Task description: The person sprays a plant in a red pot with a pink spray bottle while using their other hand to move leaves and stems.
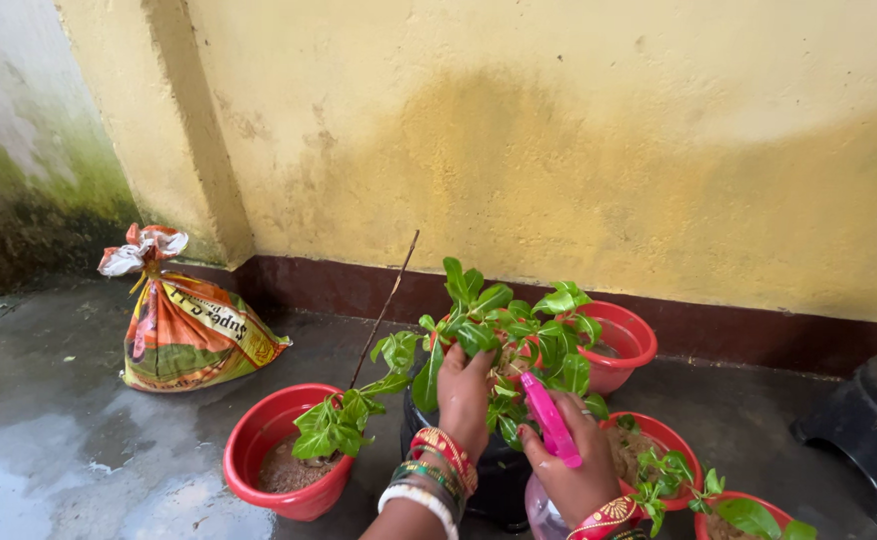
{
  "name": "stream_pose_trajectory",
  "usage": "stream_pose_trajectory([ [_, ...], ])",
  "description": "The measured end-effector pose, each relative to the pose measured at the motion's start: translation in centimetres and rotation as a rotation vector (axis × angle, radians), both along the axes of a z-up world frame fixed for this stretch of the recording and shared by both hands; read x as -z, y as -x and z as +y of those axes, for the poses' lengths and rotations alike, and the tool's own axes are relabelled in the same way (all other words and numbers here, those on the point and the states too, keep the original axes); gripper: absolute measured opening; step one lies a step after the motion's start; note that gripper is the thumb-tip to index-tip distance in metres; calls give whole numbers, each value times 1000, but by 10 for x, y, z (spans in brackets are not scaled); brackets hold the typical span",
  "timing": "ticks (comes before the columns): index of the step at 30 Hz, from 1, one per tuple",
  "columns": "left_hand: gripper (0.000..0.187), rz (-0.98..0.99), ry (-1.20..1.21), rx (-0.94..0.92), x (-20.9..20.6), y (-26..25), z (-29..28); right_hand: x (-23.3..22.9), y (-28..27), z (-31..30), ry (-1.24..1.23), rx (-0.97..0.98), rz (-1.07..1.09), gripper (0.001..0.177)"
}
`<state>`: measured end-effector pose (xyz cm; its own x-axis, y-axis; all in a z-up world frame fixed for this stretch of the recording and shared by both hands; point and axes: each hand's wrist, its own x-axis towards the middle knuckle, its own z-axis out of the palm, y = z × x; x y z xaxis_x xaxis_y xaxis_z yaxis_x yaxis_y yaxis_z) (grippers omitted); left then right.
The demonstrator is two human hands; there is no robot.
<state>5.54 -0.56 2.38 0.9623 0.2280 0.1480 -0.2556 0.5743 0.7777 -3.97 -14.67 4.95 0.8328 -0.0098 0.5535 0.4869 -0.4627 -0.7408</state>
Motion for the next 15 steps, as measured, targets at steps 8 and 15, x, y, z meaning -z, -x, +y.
stream_pose_trajectory([
  [8,54,36,-24,-121,14,32,13,7,2,7,48,-81,4,41],
  [15,52,-84,-67,-213,13,44,11,4,6,13,37,-145,93,42],
])
